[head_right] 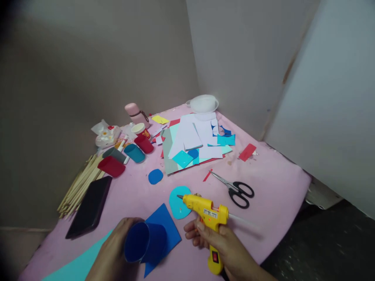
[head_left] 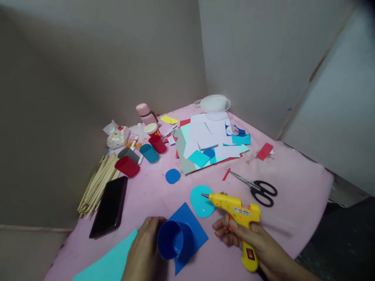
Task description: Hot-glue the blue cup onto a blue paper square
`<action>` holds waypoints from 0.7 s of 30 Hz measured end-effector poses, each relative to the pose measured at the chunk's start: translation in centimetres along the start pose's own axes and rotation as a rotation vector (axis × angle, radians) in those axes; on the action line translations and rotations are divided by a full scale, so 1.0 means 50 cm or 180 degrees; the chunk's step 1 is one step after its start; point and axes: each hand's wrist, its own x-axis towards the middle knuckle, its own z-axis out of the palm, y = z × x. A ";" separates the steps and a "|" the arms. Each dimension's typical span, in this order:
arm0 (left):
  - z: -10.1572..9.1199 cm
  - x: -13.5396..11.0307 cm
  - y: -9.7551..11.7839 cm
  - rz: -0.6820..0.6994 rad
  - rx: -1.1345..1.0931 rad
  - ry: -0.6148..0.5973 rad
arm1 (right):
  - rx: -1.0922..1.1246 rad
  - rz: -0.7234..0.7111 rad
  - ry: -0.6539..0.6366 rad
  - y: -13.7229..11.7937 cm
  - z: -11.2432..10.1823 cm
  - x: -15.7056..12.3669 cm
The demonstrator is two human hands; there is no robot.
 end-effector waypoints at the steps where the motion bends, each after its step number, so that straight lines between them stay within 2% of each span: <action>1: 0.001 0.000 0.001 -0.0008 -0.0001 0.0001 | -0.0006 0.0000 -0.0007 0.000 0.000 0.000; 6: 0.010 -0.004 -0.002 -0.0251 -0.0488 0.0050 | -0.0033 0.0011 0.0017 0.004 -0.001 0.002; 9: 0.006 0.002 -0.010 -0.0491 -0.0963 -0.0123 | 0.0003 0.0021 0.0030 0.008 -0.002 0.006; 13: -0.008 0.013 -0.019 -0.0585 -0.1473 -0.0240 | 0.0067 -0.0029 0.0159 0.012 -0.001 0.009; 21: -0.035 0.005 -0.001 -0.0982 -0.2402 -0.0069 | 0.0058 0.0112 0.0131 0.005 0.004 -0.001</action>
